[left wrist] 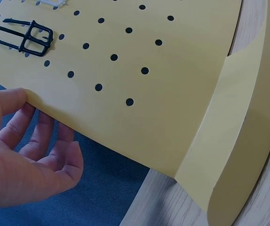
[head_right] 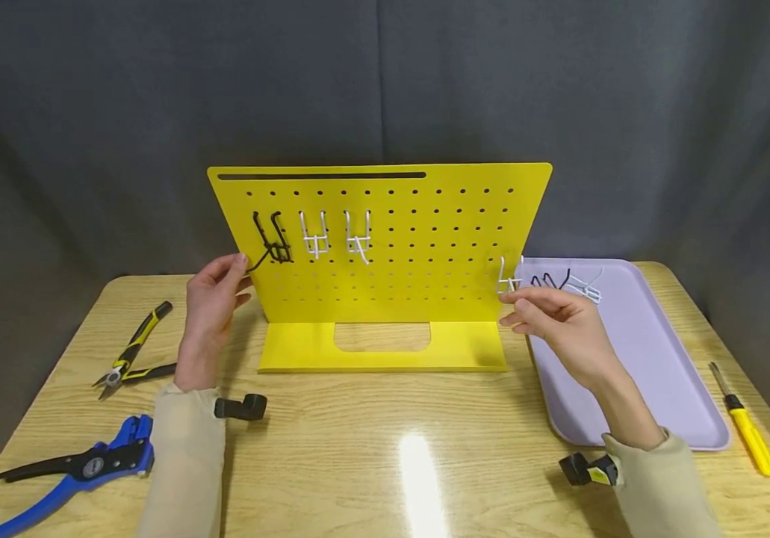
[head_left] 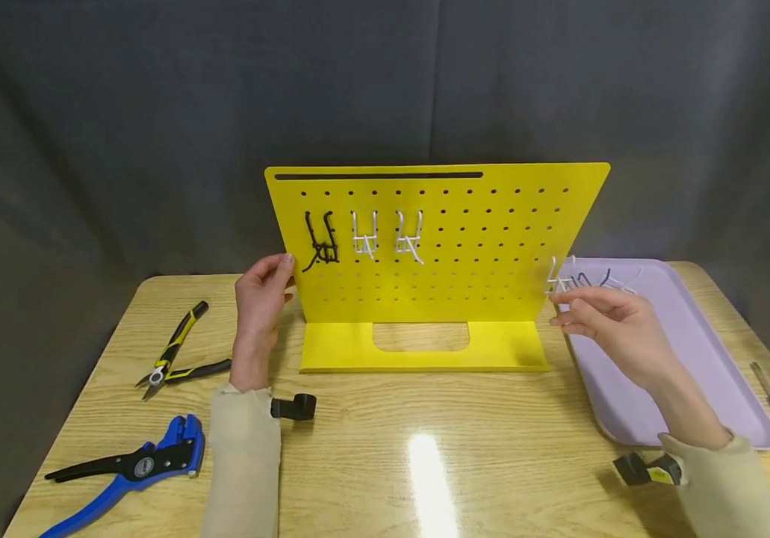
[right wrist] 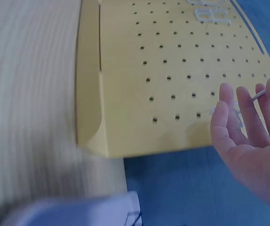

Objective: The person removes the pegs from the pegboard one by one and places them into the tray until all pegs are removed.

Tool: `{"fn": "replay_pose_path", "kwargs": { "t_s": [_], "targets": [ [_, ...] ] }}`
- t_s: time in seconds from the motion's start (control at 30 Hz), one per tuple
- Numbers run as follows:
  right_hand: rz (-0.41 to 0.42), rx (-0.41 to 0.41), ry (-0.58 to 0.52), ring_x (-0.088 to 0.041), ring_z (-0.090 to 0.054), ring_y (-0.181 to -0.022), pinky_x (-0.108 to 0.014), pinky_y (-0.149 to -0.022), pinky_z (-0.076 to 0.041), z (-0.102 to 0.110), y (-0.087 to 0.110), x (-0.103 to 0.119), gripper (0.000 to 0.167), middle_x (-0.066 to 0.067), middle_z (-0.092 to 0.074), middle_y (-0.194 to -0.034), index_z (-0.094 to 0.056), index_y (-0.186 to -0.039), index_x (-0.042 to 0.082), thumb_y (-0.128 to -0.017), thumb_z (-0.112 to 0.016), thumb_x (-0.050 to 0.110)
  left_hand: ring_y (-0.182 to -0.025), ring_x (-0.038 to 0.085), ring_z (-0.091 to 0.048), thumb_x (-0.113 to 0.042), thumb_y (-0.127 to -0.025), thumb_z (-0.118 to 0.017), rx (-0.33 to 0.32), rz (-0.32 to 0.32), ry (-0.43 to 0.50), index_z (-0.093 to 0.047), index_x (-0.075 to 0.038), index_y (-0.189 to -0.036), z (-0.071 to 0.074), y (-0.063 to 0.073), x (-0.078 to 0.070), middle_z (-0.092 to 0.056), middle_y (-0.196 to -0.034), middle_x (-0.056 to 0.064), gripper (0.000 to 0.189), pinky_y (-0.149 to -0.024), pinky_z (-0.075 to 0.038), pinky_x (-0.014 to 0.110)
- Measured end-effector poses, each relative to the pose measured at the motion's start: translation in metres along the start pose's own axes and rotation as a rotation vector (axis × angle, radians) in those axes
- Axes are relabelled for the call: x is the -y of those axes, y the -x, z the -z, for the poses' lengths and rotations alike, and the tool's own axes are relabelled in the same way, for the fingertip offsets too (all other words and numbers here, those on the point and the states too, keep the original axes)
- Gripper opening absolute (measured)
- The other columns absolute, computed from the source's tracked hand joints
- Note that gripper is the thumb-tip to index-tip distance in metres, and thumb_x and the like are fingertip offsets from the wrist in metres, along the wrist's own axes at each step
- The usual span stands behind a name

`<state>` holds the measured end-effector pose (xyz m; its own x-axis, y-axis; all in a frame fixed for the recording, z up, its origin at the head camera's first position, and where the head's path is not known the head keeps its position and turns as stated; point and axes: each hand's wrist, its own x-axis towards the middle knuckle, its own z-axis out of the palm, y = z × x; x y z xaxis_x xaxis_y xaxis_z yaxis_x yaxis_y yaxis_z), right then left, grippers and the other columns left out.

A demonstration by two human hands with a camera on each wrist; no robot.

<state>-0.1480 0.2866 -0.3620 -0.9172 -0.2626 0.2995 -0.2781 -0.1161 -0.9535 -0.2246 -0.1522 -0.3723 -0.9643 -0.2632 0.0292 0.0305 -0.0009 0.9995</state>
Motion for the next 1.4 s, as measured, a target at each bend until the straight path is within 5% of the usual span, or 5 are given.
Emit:
{"fn": "replay_pose_path", "kwargs": {
  "t_s": [0.3, 0.7, 0.87, 1.17, 1.4],
  "targets": [
    [0.007, -0.037, -0.019, -0.020, -0.069, -0.093, -0.028, -0.082, -0.052, 0.040, 0.025, 0.002, 0.029, -0.009, -0.068, -0.114, -0.060, -0.116, -0.011, -0.095, -0.041, -0.016, -0.085, 0.013, -0.059, -0.032, -0.095, -0.061, -0.001, 0.008, 0.005, -0.065, -0.005, -0.112, 0.001, 0.000, 0.002, -0.061, -0.092, -0.007, 0.032, -0.075, -0.045, 0.032],
    [-0.088, -0.246, -0.134, -0.022, -0.071, -0.088, -0.028, -0.074, -0.054, 0.092, 0.052, 0.011, 0.027, -0.008, -0.071, -0.108, -0.064, -0.115, -0.005, -0.098, -0.043, -0.007, -0.085, 0.014, -0.058, -0.032, -0.094, -0.061, 0.002, 0.018, 0.010, -0.065, -0.006, -0.111, 0.002, 0.000, 0.002, -0.061, -0.092, -0.007, 0.032, -0.073, -0.045, 0.031],
    [-0.159, -0.256, -0.200, -0.025, -0.071, -0.086, -0.031, -0.073, -0.055, 0.112, 0.052, 0.003, 0.029, -0.011, -0.071, -0.105, -0.067, -0.113, -0.003, -0.099, -0.042, -0.006, -0.085, 0.013, -0.059, -0.032, -0.094, -0.061, -0.002, 0.015, 0.010, -0.065, -0.006, -0.111, 0.003, -0.001, 0.002, -0.061, -0.092, -0.007, 0.031, -0.072, -0.044, 0.029],
    [-0.308, -0.293, -0.122, -0.023, -0.071, -0.085, -0.030, -0.071, -0.055, 0.139, 0.045, -0.008, 0.022, -0.006, -0.072, -0.102, -0.070, -0.107, 0.002, -0.098, -0.050, 0.000, -0.084, 0.013, -0.059, -0.032, -0.094, -0.061, 0.011, 0.006, 0.014, -0.065, -0.006, -0.110, 0.002, -0.001, 0.002, -0.061, -0.091, -0.007, 0.031, -0.075, -0.046, 0.033],
    [-0.341, -0.251, -0.279, -0.024, -0.071, -0.088, -0.032, -0.075, -0.055, 0.155, 0.050, -0.020, 0.030, -0.010, -0.072, -0.102, -0.071, -0.105, 0.001, -0.100, -0.042, -0.005, -0.083, 0.013, -0.059, -0.030, -0.095, -0.061, 0.019, -0.014, 0.027, -0.066, -0.005, -0.110, 0.000, -0.001, 0.002, -0.062, -0.089, -0.008, 0.030, -0.071, -0.046, 0.030]
  ]
}}
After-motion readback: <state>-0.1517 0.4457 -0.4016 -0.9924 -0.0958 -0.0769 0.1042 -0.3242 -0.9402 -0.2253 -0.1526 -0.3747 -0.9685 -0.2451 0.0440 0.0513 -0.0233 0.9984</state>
